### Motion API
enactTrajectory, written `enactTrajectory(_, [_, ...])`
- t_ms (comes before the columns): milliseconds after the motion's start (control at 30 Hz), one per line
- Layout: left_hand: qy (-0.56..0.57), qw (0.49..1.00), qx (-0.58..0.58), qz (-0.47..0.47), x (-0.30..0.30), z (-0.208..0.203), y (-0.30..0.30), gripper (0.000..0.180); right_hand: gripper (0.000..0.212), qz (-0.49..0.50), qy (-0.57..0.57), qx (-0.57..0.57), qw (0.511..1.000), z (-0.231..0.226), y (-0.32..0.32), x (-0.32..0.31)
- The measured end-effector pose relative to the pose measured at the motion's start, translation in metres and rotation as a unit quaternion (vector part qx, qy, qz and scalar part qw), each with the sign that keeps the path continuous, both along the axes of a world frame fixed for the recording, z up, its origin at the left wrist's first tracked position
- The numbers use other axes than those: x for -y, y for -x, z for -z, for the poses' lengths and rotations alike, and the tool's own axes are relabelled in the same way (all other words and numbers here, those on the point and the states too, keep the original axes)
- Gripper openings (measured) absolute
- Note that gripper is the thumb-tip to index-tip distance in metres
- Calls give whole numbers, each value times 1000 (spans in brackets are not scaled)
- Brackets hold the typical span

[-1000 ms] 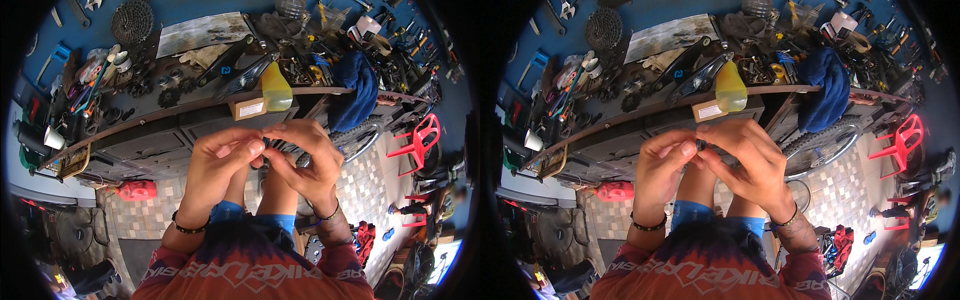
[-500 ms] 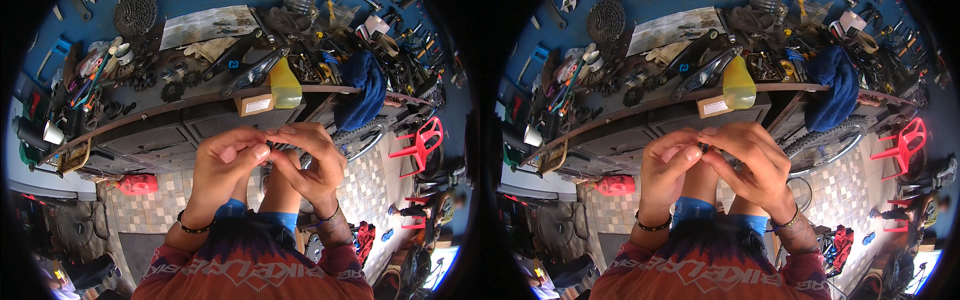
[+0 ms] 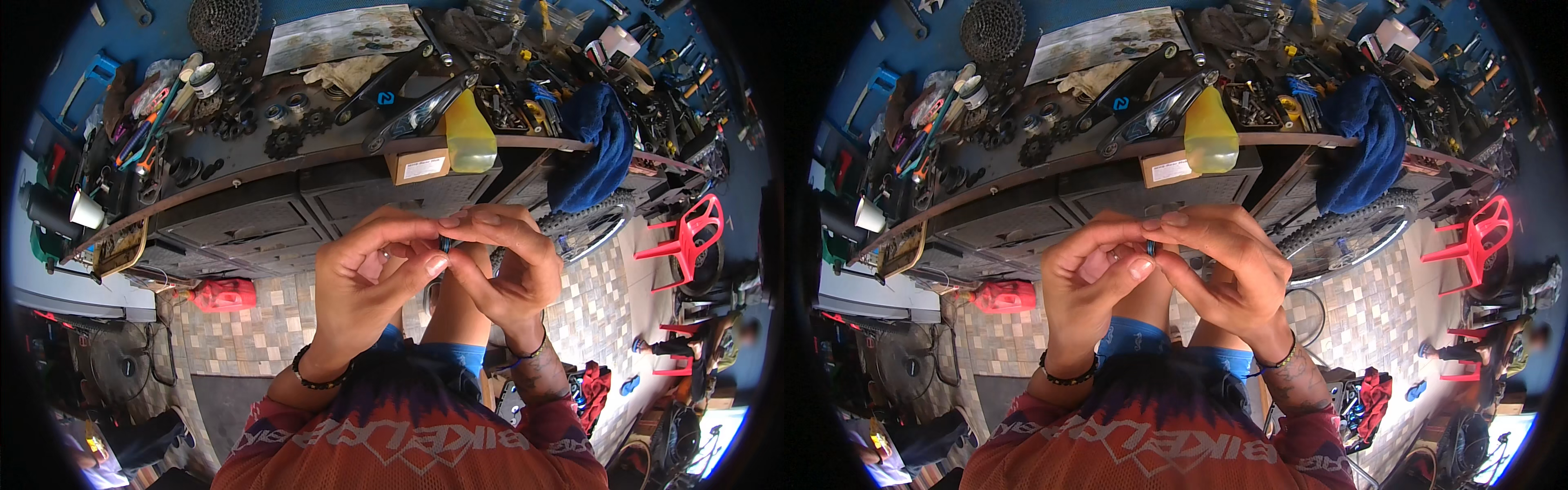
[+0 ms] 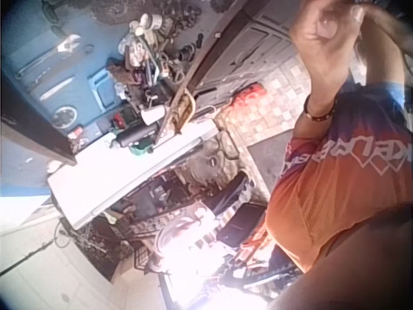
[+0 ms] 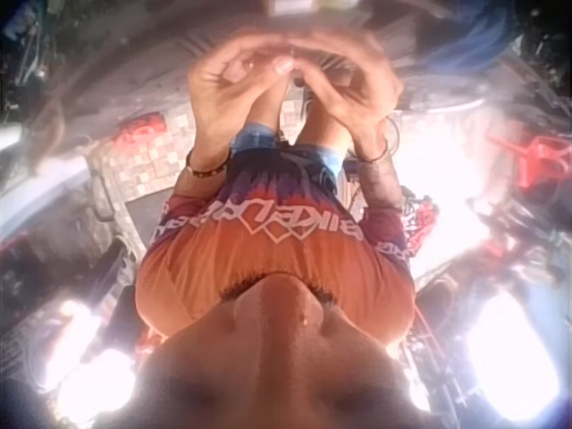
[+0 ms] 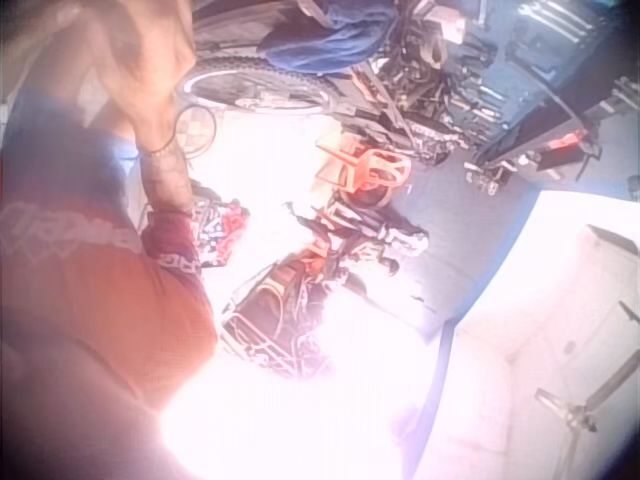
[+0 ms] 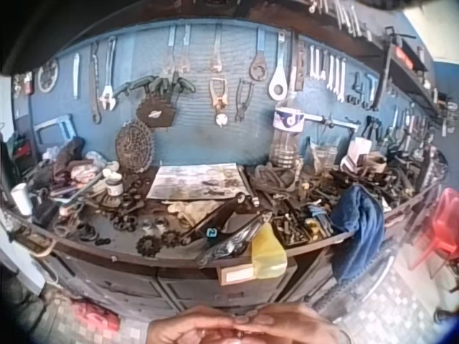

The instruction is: The person assembles a bicycle crankset by inserting bearings and seals into the crank arms. They handle small rings and bearings, placing them into the crank arm holes and rotating the crank to check fit.

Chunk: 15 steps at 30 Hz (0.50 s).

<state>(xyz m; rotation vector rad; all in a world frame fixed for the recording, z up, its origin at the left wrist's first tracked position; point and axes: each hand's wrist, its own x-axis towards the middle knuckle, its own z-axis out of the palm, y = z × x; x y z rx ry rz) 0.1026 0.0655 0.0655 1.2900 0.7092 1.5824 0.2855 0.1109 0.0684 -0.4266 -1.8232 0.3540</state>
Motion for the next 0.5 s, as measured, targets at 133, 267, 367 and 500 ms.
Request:
enactTrajectory(133, [-1, 1000, 6, -2, 1, 2, -1, 28, 54, -2, -5, 13, 1000, 0, -1, -1])
enactTrajectory(267, [5, 1000, 2, -5, 2, 2, 0, 28, 54, -8, 1, 15, 1000, 1, -1, -1])
enactTrajectory(367, [14, 1000, 13, -1, 2, 4, -1, 27, 53, -12, 8, -2, 1000, 4, 0, -1])
enactTrajectory(500, [15, 999, 34, 14, 1, 8, 0, 25, 53, -8, 18, -7, 1000, 5, 1, 0])
